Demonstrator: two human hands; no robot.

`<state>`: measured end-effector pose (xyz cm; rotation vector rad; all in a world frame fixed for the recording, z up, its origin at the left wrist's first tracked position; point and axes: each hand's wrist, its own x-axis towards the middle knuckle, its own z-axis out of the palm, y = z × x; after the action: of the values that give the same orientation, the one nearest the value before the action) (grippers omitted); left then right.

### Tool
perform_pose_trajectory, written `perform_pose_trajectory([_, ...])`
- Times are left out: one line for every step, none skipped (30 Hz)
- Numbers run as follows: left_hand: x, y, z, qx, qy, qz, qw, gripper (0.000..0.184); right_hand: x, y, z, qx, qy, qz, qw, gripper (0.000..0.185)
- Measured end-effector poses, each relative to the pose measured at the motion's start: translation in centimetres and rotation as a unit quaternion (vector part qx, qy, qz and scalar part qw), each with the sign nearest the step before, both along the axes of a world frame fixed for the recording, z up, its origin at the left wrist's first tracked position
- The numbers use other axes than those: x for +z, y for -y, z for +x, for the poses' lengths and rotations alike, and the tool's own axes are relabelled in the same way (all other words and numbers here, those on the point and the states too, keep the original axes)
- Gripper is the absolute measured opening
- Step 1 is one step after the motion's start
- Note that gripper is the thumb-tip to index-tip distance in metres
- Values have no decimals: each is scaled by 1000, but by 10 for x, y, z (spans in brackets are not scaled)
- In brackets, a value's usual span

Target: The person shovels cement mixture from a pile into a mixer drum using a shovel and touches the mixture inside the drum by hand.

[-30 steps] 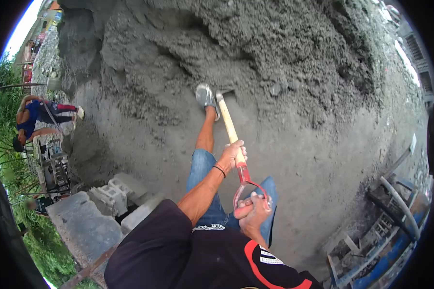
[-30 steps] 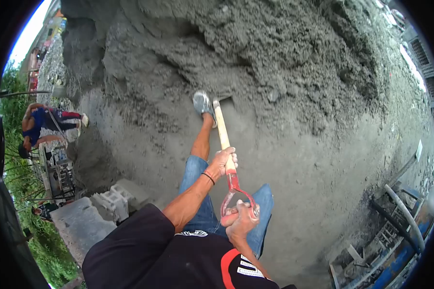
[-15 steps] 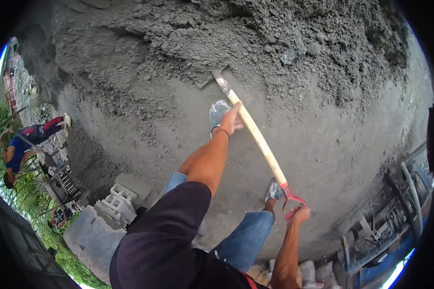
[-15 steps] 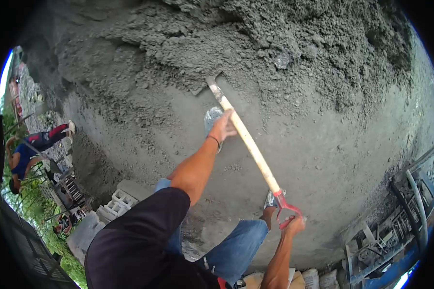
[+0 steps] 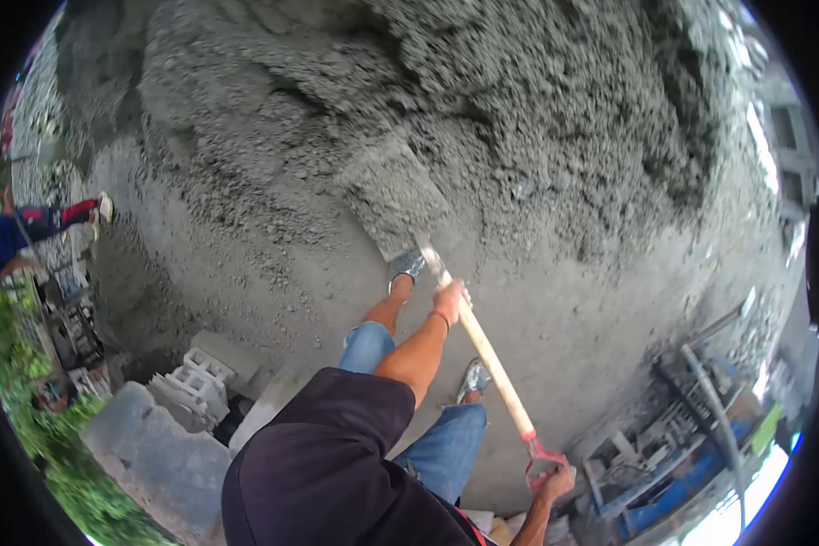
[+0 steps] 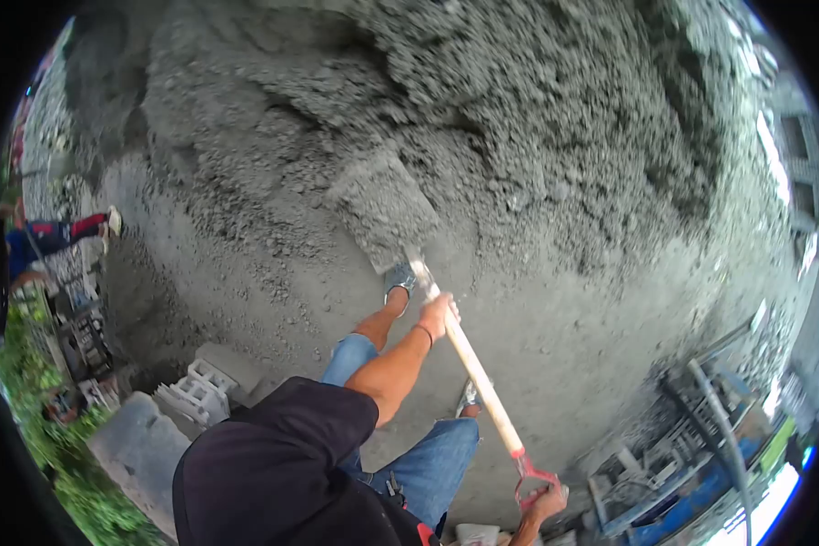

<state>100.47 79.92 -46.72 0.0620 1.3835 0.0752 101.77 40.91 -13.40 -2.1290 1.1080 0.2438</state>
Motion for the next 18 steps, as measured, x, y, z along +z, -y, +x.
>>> perform_pose_trajectory([26, 3, -1, 25, -2, -13, 1000, 15, 23, 10, 6, 40, 6, -8, 999, 15])
perform_pose_trajectory([55, 5, -6, 51, -5, -28, 998, 15, 48, 13, 13, 79, 10, -19, 997, 15])
perform_pose_trajectory([86, 5, -10, 70, 4, -19, 997, 15, 72, 12, 24, 99, 19, -10, 995, 15])
perform_pose_trajectory([118, -1, -10, 95, 8, -25, 995, 15, 98, 3, 39, 137, 51, 2, 989, 12])
perform_pose_trajectory([148, -7, -15, 120, 10, -32, 992, 16, 118, -4, 48, 173, 81, 14, 981, 10])
perform_pose_trajectory([177, -17, -24, 141, 16, -17, 990, 16, 111, 35, 63, 263, 107, -41, 958, 11])
perform_pose_trajectory([203, -27, -32, 167, 12, -7, 986, 16, 128, 17, 73, 282, 114, -25, 952, 11])
perform_pose_trajectory([228, -40, -40, 194, 10, 5, 981, 16, 148, -4, 88, 288, 88, 9, 954, 12])
perform_pose_trajectory([254, -56, -51, 219, 14, 23, 975, 16, 169, -35, 100, 295, 60, 43, 953, 12])
perform_pose_trajectory([281, -74, -67, 260, 23, 51, 964, 16, 179, -58, 110, 319, 66, 52, 944, 12])
perform_pose_trajectory([311, -91, -87, 304, 31, 81, 949, 16, 184, -81, 116, 345, 70, 75, 933, 12])
perform_pose_trajectory([343, -107, -111, 335, 29, 103, 936, 16, 189, -106, 120, 361, 79, 122, 921, 12])
perform_pose_trajectory([379, -126, -137, 356, 32, 172, 918, 16, 194, -133, 120, 377, 85, 169, 907, 12])
perform_pose_trajectory([414, -144, -164, 377, 31, 241, 894, 17, 200, -163, 114, 390, 78, 220, 891, 13])
perform_pose_trajectory([448, -161, -197, 400, 37, 279, 872, 17, 207, -195, 109, 422, 70, 240, 872, 13])
perform_pose_trajectory([482, -178, -231, 441, 40, 309, 842, 17, 211, -226, 99, 436, 61, 305, 844, 16])
perform_pose_trajectory([522, -191, -269, 455, 38, 374, 807, 18, 218, -256, 84, 446, 49, 366, 815, 18])
perform_pose_trajectory([552, -203, -310, 468, 3, 413, 781, 18, 227, -283, 67, 477, 40, 375, 794, 20])
